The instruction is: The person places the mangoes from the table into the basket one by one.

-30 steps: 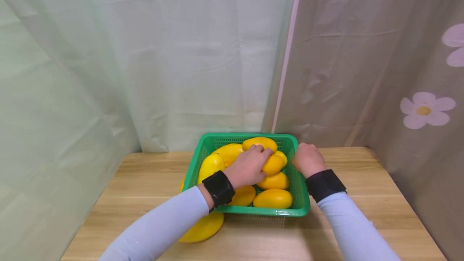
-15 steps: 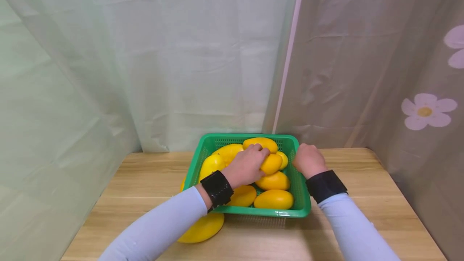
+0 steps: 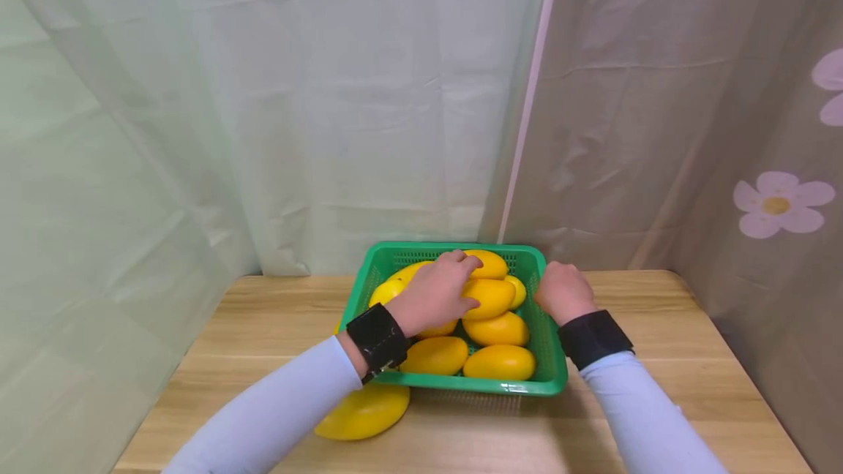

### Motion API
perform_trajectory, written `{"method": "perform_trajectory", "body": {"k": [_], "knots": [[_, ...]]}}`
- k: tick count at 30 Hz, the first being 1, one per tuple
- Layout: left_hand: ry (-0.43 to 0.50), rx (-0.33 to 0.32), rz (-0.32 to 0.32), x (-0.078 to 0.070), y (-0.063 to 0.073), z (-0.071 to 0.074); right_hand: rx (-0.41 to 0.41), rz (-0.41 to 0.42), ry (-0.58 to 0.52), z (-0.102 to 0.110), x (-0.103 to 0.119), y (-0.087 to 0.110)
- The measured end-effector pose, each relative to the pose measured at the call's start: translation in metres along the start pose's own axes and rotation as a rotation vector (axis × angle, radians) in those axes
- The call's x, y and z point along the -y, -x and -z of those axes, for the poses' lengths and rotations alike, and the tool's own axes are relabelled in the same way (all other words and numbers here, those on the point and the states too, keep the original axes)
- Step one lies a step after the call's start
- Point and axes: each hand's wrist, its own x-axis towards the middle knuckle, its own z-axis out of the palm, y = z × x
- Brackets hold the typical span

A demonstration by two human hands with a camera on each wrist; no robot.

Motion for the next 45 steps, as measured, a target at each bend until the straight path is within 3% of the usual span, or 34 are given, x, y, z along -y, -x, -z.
{"method": "perform_trajectory", "body": {"k": [5, 13, 19, 22, 26, 32, 38, 45], "knots": [[0.057, -0.080, 0.029, 0.020, 0.011, 0.018, 0.006, 0.004, 0.008, 0.001, 0.001, -0.002], [0.210, -0.230, 0.141, 0.074, 0.034, 0.039, -0.002, 0.013, 0.028, 0.004, 0.000, -0.003], [0.332, -0.310, 0.263, 0.118, 0.057, 0.041, 0.000, 0.010, 0.032, 0.005, -0.002, -0.002], [0.349, -0.322, 0.333, 0.138, 0.070, 0.035, 0.006, 0.000, 0.028, 0.006, -0.003, -0.002], [0.375, -0.265, 0.431, 0.158, 0.092, 0.018, 0.015, -0.005, 0.018, 0.006, -0.003, -0.001], [0.406, -0.102, 0.548, 0.177, 0.121, -0.016, 0.026, -0.013, 0.020, 0.003, -0.004, -0.002], [0.426, -0.037, 0.563, 0.179, 0.132, -0.042, 0.025, -0.009, 0.013, 0.004, -0.003, -0.002], [0.478, 0.029, 0.566, 0.173, 0.136, -0.053, 0.021, -0.012, 0.014, 0.001, 0.000, 0.000]]}}
